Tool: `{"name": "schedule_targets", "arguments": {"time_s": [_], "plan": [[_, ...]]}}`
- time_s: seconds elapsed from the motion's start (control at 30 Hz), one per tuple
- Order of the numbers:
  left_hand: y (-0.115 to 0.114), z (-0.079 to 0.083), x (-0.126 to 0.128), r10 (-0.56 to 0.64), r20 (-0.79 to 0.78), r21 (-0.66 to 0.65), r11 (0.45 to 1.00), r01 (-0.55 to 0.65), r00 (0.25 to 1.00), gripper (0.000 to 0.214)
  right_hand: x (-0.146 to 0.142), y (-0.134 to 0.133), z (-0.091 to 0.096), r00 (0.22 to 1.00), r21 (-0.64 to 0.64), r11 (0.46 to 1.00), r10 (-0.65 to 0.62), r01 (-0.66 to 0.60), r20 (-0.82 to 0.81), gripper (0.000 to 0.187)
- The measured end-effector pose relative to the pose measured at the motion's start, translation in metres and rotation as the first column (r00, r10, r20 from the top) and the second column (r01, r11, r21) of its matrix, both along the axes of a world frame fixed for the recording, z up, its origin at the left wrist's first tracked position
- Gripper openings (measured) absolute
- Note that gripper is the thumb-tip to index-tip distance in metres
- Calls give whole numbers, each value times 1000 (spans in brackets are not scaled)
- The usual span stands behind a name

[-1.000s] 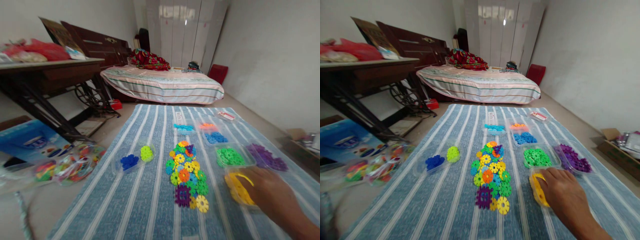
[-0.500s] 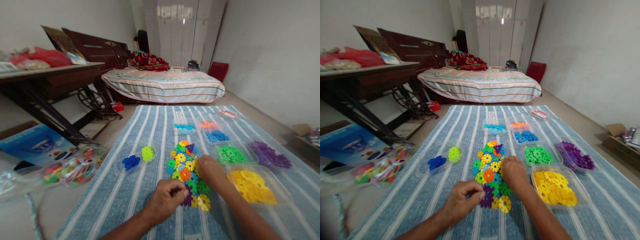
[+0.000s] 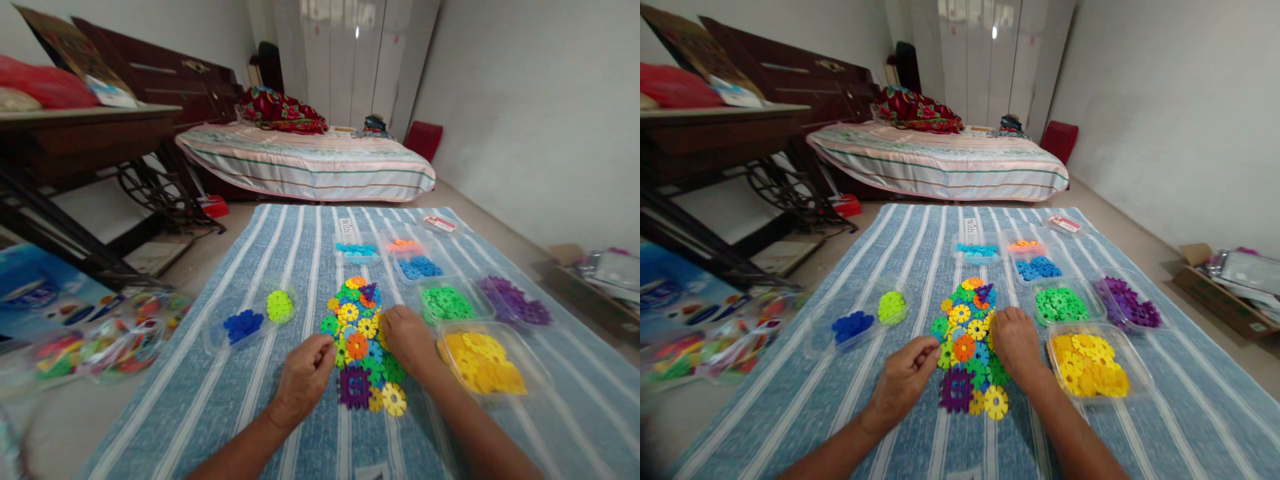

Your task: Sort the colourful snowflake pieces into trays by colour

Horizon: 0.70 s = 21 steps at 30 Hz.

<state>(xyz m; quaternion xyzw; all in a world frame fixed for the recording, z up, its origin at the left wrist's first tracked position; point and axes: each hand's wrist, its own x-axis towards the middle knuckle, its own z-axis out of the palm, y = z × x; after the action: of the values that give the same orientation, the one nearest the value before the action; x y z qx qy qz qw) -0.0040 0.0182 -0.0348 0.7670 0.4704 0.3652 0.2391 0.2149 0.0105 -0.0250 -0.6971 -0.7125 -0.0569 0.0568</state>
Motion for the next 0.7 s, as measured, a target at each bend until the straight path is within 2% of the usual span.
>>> {"name": "schedule_targets", "arguments": {"time_s": [0.1,0.17,0.27,0.37,0.47,0.57,0.63,0.7], "plan": [[2,-3,0,2,3,-44,999,-2,1000,14,-1,3,-3,1000,-45,999,17,-17,1,18],[4,-3,-1,4,16,-92,996,-2,1000,14,-3,3,-4,1000,-21,1000,10,-9,7,16],[4,-2,-1,9,44,-154,988,-2,999,15,-1,-5,4,1000,98,995,23,-24,8,16],[3,-1,-1,15,48,-176,984,-6,999,16,16,-23,24,1000,294,956,10,-11,5,21],[2,0,0,20,49,-177,984,-11,999,15,43,-48,47,993,455,887,-109,82,33,25],[0,1,1,16,50,-178,984,-7,999,15,62,-72,56,967,490,852,-248,186,64,25],[-1,1,2,26,58,-167,986,-16,998,15,59,-81,51,981,478,860,-190,178,-22,26],[-2,1,3,44,63,-150,988,-34,997,16,44,-81,40,986,432,896,-36,104,-162,25]]}}
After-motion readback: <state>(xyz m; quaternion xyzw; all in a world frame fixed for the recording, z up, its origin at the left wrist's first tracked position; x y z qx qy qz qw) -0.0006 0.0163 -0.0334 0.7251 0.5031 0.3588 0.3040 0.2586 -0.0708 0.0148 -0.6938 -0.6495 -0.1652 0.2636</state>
